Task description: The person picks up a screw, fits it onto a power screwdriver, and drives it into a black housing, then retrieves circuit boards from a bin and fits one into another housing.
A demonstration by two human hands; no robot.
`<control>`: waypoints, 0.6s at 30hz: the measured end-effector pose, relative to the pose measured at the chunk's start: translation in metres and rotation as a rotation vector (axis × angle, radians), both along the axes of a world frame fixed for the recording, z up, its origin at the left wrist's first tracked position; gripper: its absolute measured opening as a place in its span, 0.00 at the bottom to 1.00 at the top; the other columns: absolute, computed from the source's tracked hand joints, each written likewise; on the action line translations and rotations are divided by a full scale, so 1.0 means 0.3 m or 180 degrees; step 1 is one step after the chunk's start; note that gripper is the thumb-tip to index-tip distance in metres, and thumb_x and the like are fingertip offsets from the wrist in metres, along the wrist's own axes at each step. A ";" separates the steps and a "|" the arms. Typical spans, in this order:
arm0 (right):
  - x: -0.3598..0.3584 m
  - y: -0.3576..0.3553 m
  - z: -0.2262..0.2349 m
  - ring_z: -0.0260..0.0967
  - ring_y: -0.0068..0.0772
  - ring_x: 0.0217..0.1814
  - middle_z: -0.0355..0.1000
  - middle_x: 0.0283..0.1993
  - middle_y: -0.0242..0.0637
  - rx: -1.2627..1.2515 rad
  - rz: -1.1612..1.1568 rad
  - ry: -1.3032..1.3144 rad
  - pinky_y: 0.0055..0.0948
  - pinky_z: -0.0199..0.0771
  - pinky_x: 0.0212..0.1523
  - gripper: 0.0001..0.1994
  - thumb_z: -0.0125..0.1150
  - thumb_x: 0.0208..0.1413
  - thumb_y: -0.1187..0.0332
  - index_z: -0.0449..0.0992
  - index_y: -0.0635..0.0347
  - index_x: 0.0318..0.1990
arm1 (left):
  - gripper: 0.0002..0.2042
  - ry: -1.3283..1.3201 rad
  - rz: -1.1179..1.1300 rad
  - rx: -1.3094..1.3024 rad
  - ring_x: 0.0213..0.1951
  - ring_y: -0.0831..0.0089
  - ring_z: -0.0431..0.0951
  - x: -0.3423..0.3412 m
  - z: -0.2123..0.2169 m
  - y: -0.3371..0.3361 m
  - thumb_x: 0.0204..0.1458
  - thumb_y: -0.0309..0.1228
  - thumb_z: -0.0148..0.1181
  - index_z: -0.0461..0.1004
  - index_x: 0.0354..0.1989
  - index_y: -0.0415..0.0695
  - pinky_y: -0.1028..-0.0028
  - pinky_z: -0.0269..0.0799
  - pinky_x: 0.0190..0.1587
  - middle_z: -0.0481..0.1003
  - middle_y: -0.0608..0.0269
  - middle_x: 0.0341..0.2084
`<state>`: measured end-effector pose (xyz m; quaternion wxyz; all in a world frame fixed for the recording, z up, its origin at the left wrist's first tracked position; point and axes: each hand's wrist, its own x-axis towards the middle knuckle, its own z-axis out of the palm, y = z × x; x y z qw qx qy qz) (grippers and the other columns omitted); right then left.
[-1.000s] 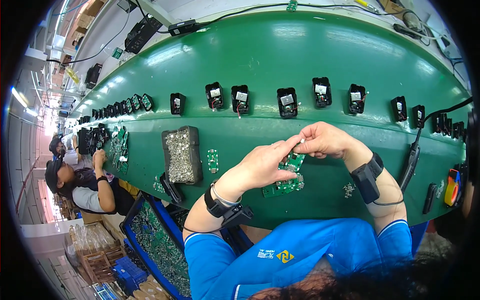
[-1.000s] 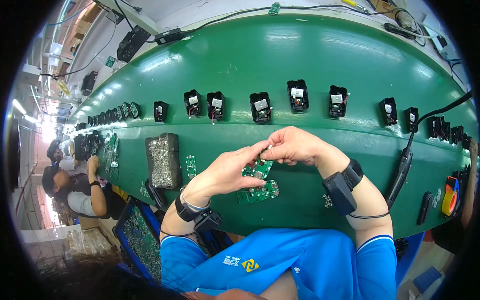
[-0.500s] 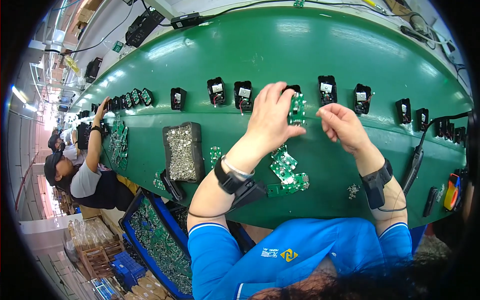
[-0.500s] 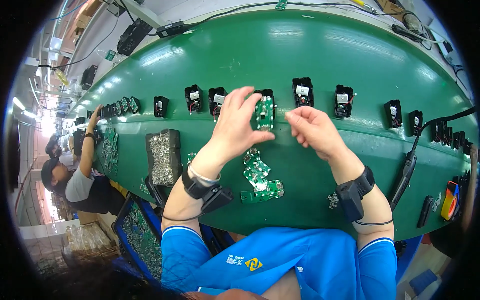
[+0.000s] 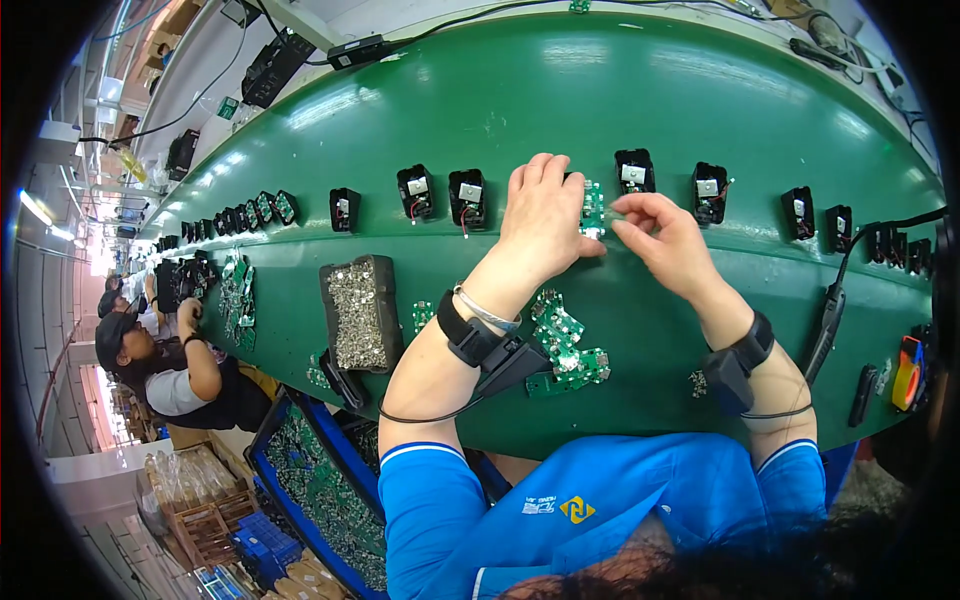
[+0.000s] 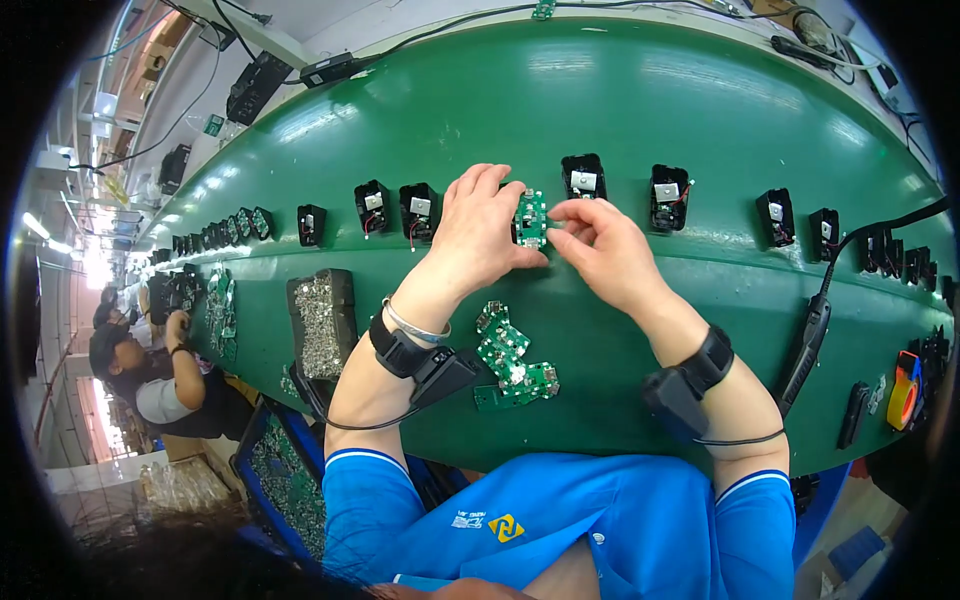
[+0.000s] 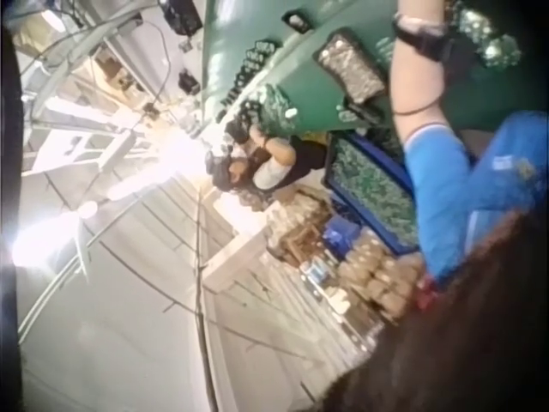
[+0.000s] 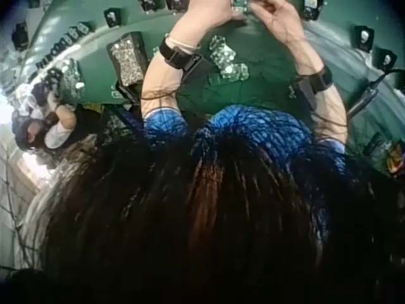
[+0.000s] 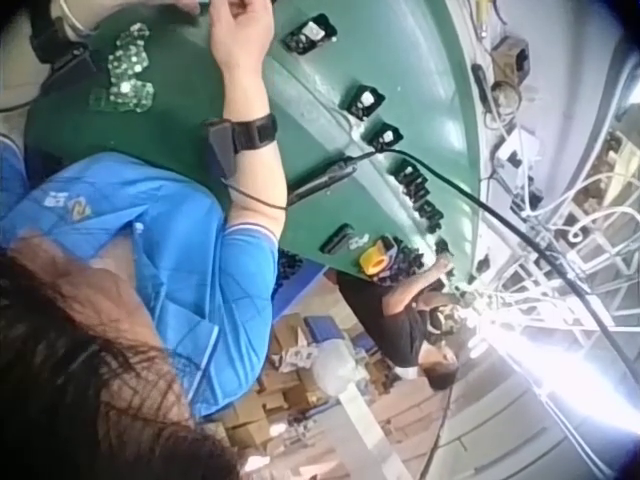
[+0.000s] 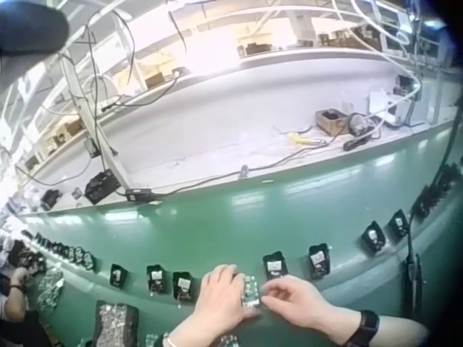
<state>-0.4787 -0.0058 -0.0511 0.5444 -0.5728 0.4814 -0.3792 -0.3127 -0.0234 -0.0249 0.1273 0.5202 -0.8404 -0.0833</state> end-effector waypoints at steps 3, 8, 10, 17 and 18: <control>0.030 -0.008 0.002 0.59 0.20 0.33 0.61 0.34 0.33 -0.0583 0.0075 0.0814 0.19 0.62 0.34 0.12 0.54 0.43 0.76 0.68 0.62 0.39 | 0.31 0.0336 -0.0067 -0.0175 0.50 0.58 0.56 0.014 -0.015 0.006 0.19 0.39 0.69 0.67 0.36 0.36 0.62 0.51 0.51 0.62 0.50 0.42; 0.043 -0.005 -0.001 0.60 0.22 0.35 0.61 0.34 0.33 -0.0716 -0.0084 0.0729 0.19 0.63 0.35 0.12 0.53 0.43 0.76 0.68 0.62 0.38 | 0.31 0.0354 -0.0013 -0.0167 0.50 0.58 0.56 0.019 -0.004 0.001 0.19 0.39 0.69 0.67 0.37 0.36 0.62 0.50 0.52 0.61 0.50 0.43; 0.043 -0.006 -0.001 0.60 0.23 0.35 0.61 0.34 0.33 -0.0698 -0.0116 0.0668 0.19 0.63 0.35 0.12 0.53 0.43 0.76 0.68 0.62 0.38 | 0.34 0.0069 0.0047 0.0086 0.52 0.56 0.55 0.021 0.008 -0.005 0.21 0.39 0.68 0.65 0.41 0.35 0.62 0.51 0.53 0.60 0.48 0.46; 0.050 -0.011 0.010 0.61 0.22 0.35 0.62 0.34 0.33 -0.0758 -0.0108 0.0864 0.20 0.64 0.34 0.11 0.53 0.44 0.76 0.68 0.62 0.37 | 0.30 0.0091 -0.0038 -0.0079 0.50 0.60 0.57 0.012 0.000 -0.020 0.21 0.42 0.68 0.69 0.34 0.36 0.64 0.50 0.52 0.63 0.53 0.41; 0.051 -0.012 0.012 0.61 0.22 0.34 0.62 0.33 0.33 -0.0770 -0.0106 0.0904 0.20 0.64 0.34 0.10 0.53 0.44 0.76 0.68 0.63 0.37 | 0.30 0.0037 -0.0027 -0.0012 0.50 0.60 0.57 0.012 0.004 -0.022 0.21 0.42 0.67 0.69 0.34 0.36 0.64 0.50 0.52 0.63 0.53 0.40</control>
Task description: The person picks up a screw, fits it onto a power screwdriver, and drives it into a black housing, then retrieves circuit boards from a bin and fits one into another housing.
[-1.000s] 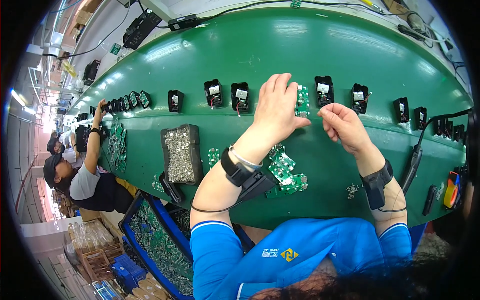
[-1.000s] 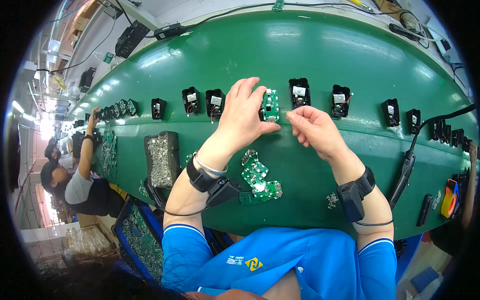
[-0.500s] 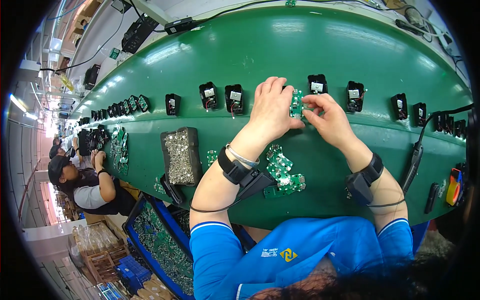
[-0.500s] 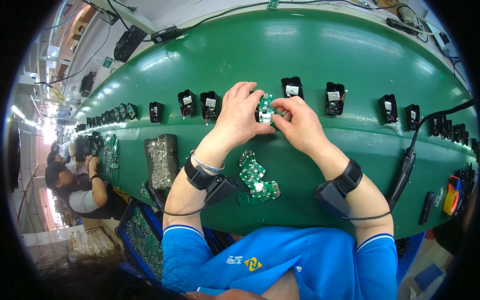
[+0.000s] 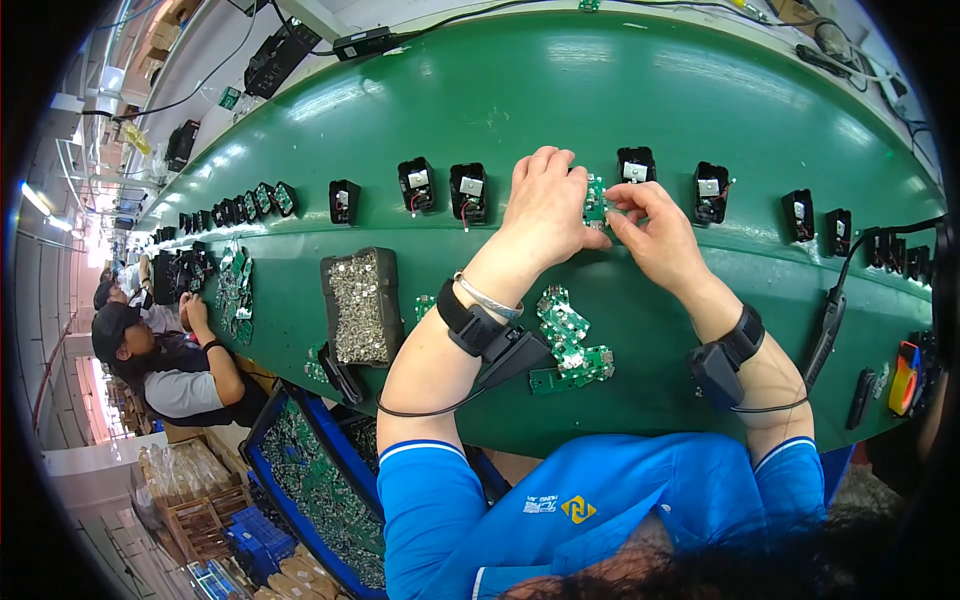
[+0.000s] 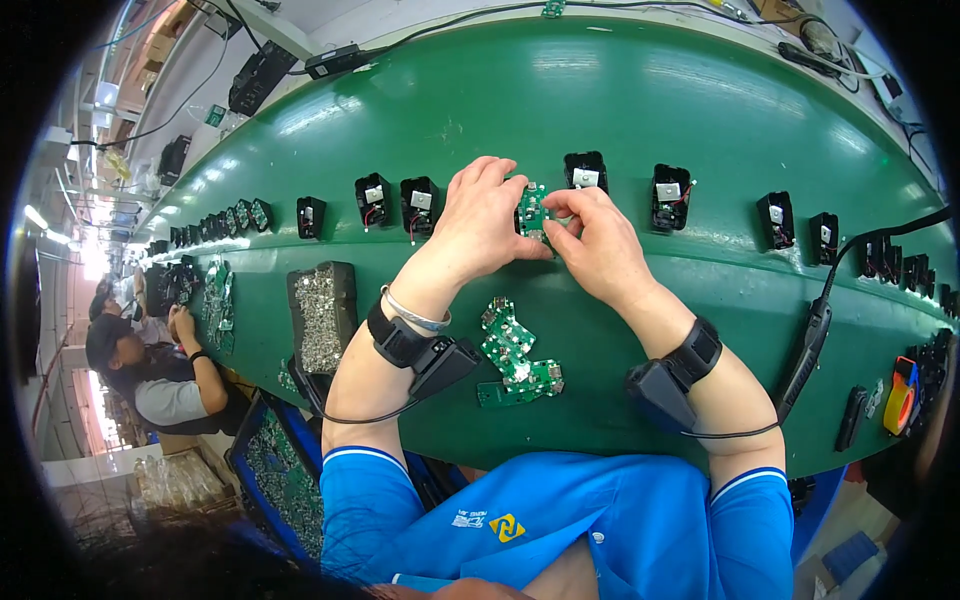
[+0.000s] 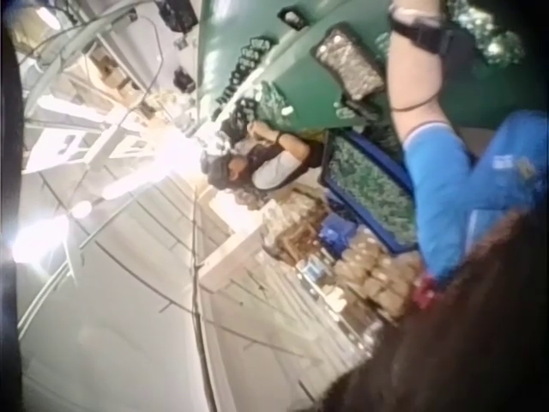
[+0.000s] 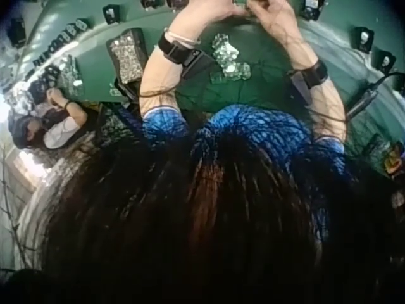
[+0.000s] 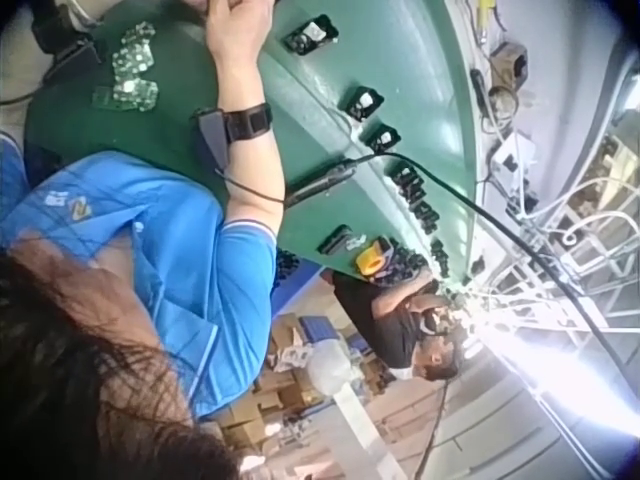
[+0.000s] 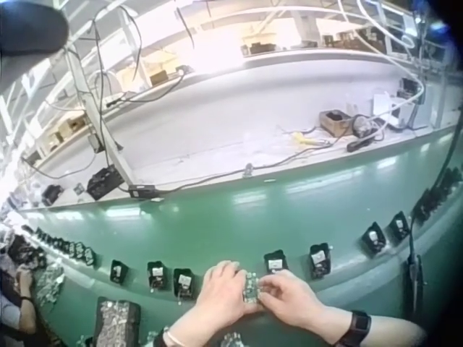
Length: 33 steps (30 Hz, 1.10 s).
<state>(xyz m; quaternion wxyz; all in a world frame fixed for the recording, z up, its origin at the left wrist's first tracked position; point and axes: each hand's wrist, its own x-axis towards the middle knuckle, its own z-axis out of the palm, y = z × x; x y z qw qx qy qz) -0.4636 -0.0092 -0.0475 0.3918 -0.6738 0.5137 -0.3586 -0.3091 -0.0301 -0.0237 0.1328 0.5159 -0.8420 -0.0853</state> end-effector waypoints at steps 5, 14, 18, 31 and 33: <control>0.020 -0.001 0.013 0.61 0.23 0.29 0.62 0.30 0.33 -0.0069 0.0080 0.0194 0.20 0.63 0.31 0.10 0.55 0.42 0.74 0.69 0.61 0.36 | 0.30 -0.0209 0.0056 0.0031 0.50 0.61 0.57 0.015 0.000 0.010 0.21 0.42 0.67 0.68 0.34 0.36 0.64 0.50 0.52 0.64 0.54 0.40; 0.081 -0.027 -0.026 0.61 0.25 0.23 0.63 0.28 0.33 -0.0721 0.0164 0.0702 0.24 0.63 0.26 0.10 0.58 0.40 0.70 0.70 0.58 0.34 | 0.34 0.0198 -0.0032 -0.0373 0.50 0.59 0.56 0.087 -0.054 0.038 0.18 0.35 0.69 0.64 0.41 0.41 0.61 0.49 0.53 0.62 0.54 0.42; 0.110 -0.034 -0.023 0.61 0.25 0.23 0.63 0.27 0.33 -0.0595 0.0106 0.0488 0.23 0.63 0.26 0.09 0.58 0.40 0.70 0.71 0.57 0.32 | 0.35 0.0303 0.0039 -0.0479 0.50 0.58 0.56 0.102 -0.072 0.047 0.18 0.35 0.69 0.63 0.42 0.41 0.61 0.49 0.53 0.61 0.54 0.42; 0.044 -0.031 -0.006 0.61 0.20 0.27 0.63 0.31 0.32 -0.0093 0.0069 -0.0099 0.19 0.64 0.29 0.14 0.56 0.42 0.74 0.67 0.61 0.40 | 0.37 0.0448 0.0220 -0.0464 0.50 0.55 0.57 0.106 -0.091 0.052 0.20 0.37 0.69 0.61 0.46 0.41 0.61 0.53 0.51 0.60 0.51 0.46; 0.026 0.019 0.032 0.62 0.22 0.29 0.63 0.32 0.34 -0.0202 0.0168 0.0169 0.20 0.64 0.29 0.14 0.55 0.42 0.74 0.67 0.61 0.40 | 0.37 0.0462 0.0203 -0.0418 0.50 0.55 0.57 0.114 -0.097 0.053 0.21 0.37 0.68 0.61 0.46 0.41 0.62 0.53 0.51 0.60 0.51 0.46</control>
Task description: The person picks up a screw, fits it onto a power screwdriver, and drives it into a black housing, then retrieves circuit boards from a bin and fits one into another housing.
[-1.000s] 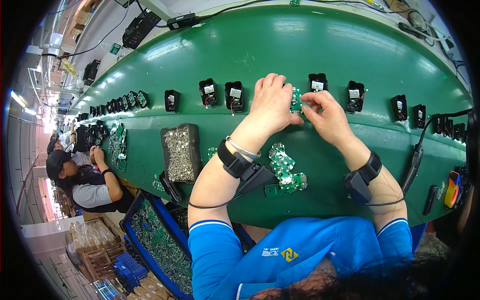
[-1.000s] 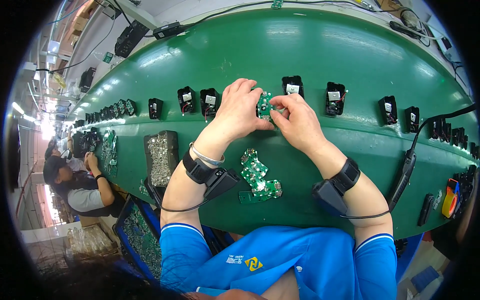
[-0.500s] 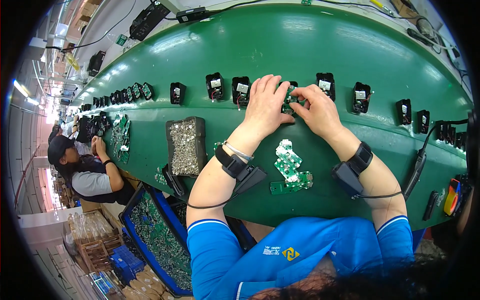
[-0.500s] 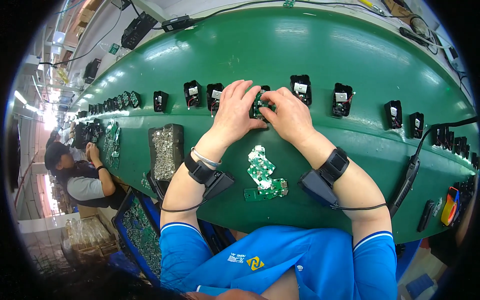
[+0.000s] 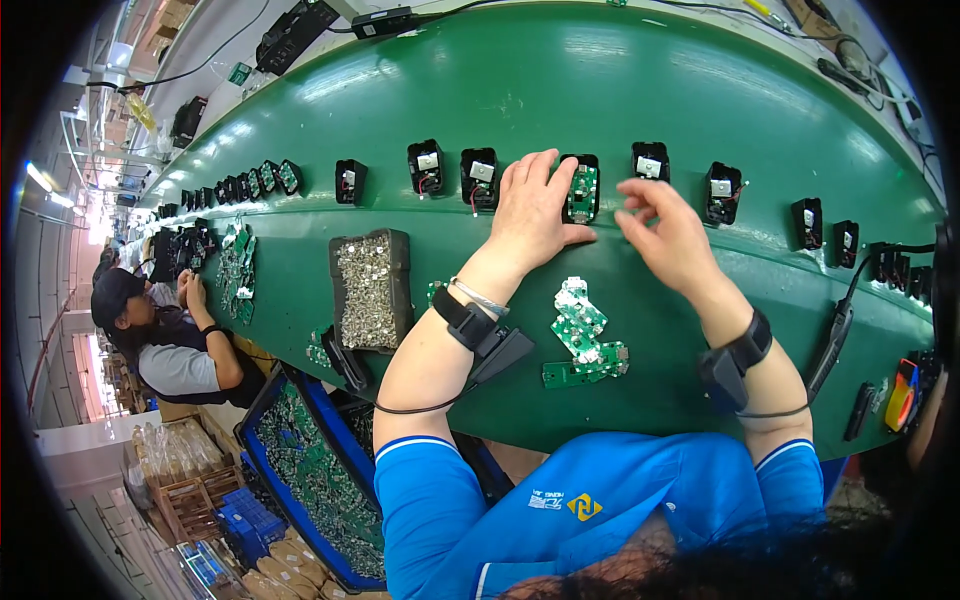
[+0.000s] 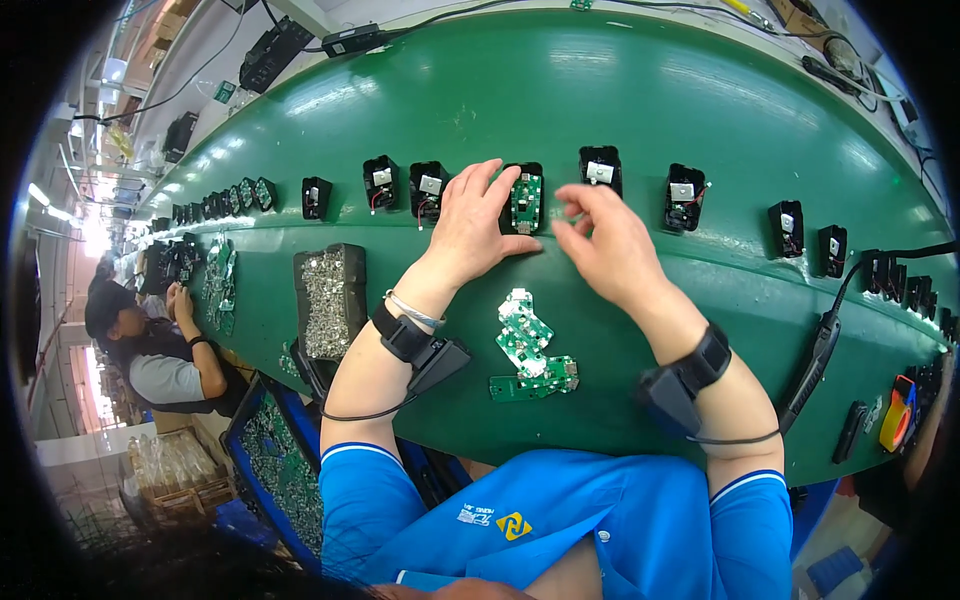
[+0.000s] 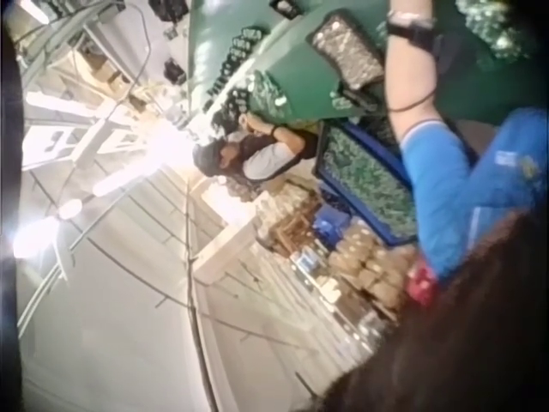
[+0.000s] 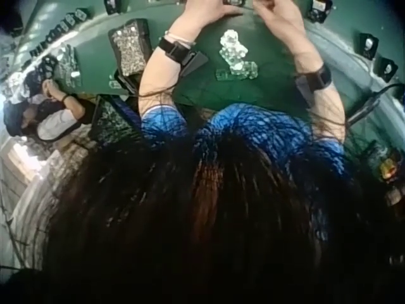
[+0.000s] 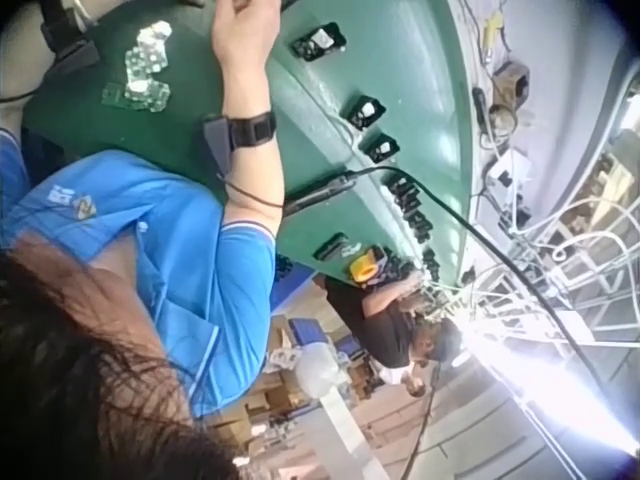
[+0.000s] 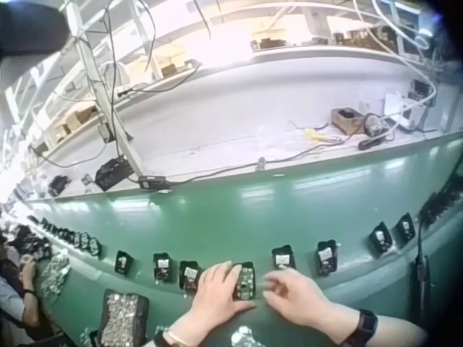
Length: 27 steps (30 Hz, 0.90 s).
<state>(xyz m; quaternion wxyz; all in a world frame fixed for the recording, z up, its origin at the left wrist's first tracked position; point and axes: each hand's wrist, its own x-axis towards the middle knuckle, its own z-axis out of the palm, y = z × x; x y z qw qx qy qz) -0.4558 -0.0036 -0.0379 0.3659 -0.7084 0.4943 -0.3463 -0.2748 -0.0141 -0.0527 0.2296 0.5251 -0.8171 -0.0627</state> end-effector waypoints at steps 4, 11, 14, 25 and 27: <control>-0.017 0.071 -0.009 0.64 0.25 0.29 0.63 0.34 0.35 0.0080 0.0286 0.0270 0.21 0.64 0.27 0.14 0.53 0.43 0.74 0.66 0.62 0.40 | 0.36 -0.0148 -0.0111 -0.0110 0.49 0.56 0.58 -0.003 0.007 -0.007 0.22 0.37 0.68 0.61 0.46 0.40 0.63 0.54 0.50 0.61 0.52 0.45; 0.003 0.079 -0.067 0.63 0.31 0.33 0.62 0.38 0.39 -0.0122 0.0282 0.0730 0.26 0.65 0.32 0.20 0.53 0.43 0.73 0.61 0.61 0.47 | 0.34 -0.0203 -0.0032 -0.0217 0.46 0.58 0.61 -0.017 0.012 -0.017 0.23 0.37 0.67 0.62 0.45 0.39 0.65 0.56 0.48 0.63 0.54 0.43; 0.015 0.054 -0.068 0.63 0.33 0.31 0.62 0.37 0.39 0.0012 0.0317 0.0851 0.29 0.65 0.34 0.23 0.54 0.42 0.71 0.59 0.61 0.49 | 0.34 -0.0223 0.0060 -0.0263 0.45 0.58 0.62 -0.021 0.012 -0.020 0.23 0.37 0.67 0.62 0.45 0.40 0.65 0.57 0.48 0.64 0.54 0.42; 0.034 0.033 -0.065 0.63 0.34 0.28 0.62 0.34 0.38 0.0156 0.0322 0.1043 0.31 0.64 0.32 0.26 0.55 0.41 0.68 0.57 0.58 0.51 | 0.35 -0.0040 0.0088 0.0024 0.45 0.56 0.63 -0.013 0.008 -0.025 0.23 0.36 0.67 0.61 0.46 0.43 0.65 0.60 0.46 0.63 0.52 0.43; 0.034 0.033 -0.060 0.63 0.34 0.27 0.62 0.34 0.38 0.0160 0.0333 0.1036 0.31 0.64 0.32 0.27 0.55 0.41 0.68 0.56 0.58 0.52 | 0.35 -0.0065 0.0071 0.0012 0.45 0.56 0.63 -0.013 0.004 -0.024 0.23 0.36 0.67 0.61 0.46 0.43 0.65 0.60 0.45 0.63 0.52 0.43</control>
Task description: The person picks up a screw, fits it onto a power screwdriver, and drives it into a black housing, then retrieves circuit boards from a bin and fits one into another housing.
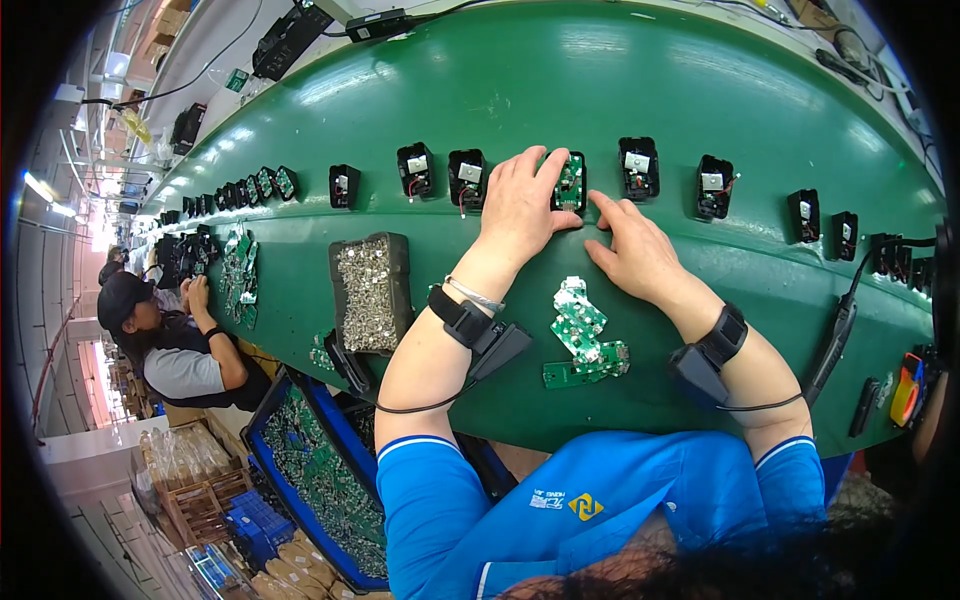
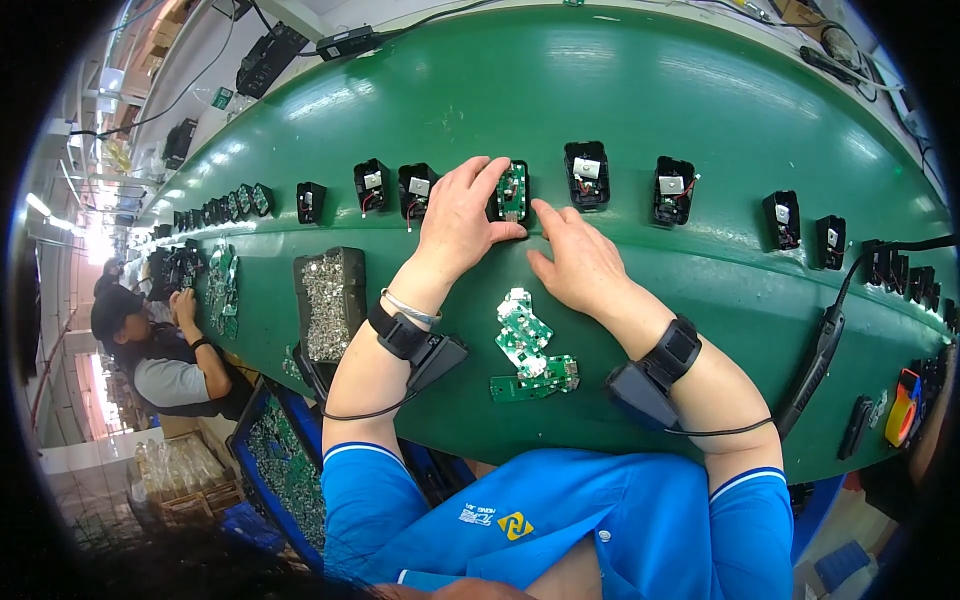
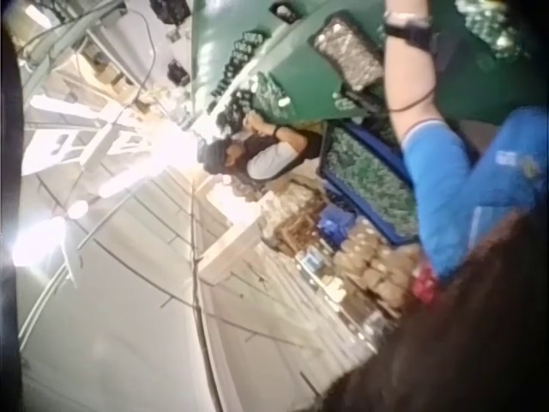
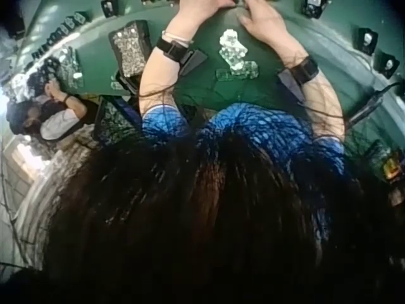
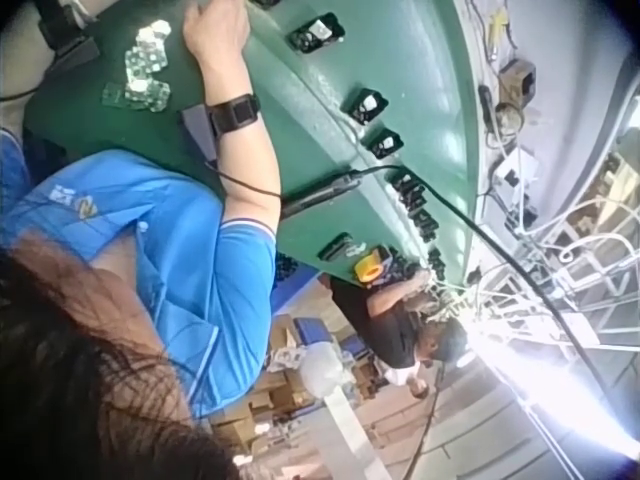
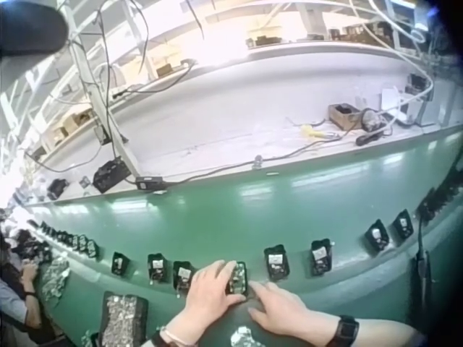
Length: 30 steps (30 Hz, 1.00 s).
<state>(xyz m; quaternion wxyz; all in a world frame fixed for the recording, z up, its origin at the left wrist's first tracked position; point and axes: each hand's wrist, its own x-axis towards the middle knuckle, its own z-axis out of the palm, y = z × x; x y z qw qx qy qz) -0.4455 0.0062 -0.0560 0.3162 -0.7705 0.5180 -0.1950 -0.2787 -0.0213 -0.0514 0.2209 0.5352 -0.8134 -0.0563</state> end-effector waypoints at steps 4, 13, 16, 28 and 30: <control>-0.002 -0.003 0.004 0.63 0.33 0.27 0.62 0.34 0.38 0.0007 0.0011 0.0025 0.32 0.64 0.31 0.28 0.55 0.41 0.68 0.55 0.57 0.53 | 0.36 0.0269 0.0009 0.0216 0.46 0.57 0.63 0.002 0.008 0.001 0.24 0.36 0.67 0.60 0.48 0.46 0.64 0.58 0.47 0.62 0.51 0.44; 0.001 -0.010 0.014 0.64 0.36 0.30 0.62 0.34 0.39 0.0104 0.0013 0.0119 0.32 0.64 0.33 0.30 0.54 0.41 0.67 0.52 0.54 0.55 | 0.29 0.0172 -0.0003 0.0319 0.43 0.57 0.65 0.025 0.010 0.003 0.28 0.33 0.65 0.63 0.46 0.50 0.65 0.61 0.44 0.63 0.51 0.43; 0.003 -0.012 0.023 0.64 0.38 0.35 0.62 0.34 0.39 0.0060 0.0039 0.0190 0.33 0.64 0.35 0.30 0.54 0.41 0.68 0.51 0.50 0.55 | 0.28 -0.0026 -0.0020 0.0105 0.42 0.58 0.66 0.023 0.014 0.007 0.28 0.34 0.65 0.63 0.44 0.48 0.65 0.61 0.44 0.64 0.53 0.41; 0.001 -0.025 0.025 0.63 0.40 0.37 0.61 0.35 0.39 0.0102 0.0192 0.0378 0.34 0.64 0.37 0.30 0.53 0.42 0.66 0.51 0.43 0.56 | 0.27 -0.0796 -0.0027 -0.0316 0.39 0.66 0.67 -0.010 0.041 0.016 0.28 0.35 0.65 0.63 0.40 0.39 0.68 0.61 0.43 0.65 0.59 0.35; 0.000 -0.031 0.026 0.63 0.40 0.37 0.61 0.35 0.39 0.0106 0.0228 0.0424 0.34 0.64 0.37 0.30 0.53 0.42 0.66 0.51 0.43 0.56 | 0.28 -0.0435 0.0050 -0.0011 0.39 0.65 0.67 -0.004 0.041 0.013 0.27 0.33 0.65 0.62 0.40 0.39 0.70 0.62 0.41 0.65 0.58 0.35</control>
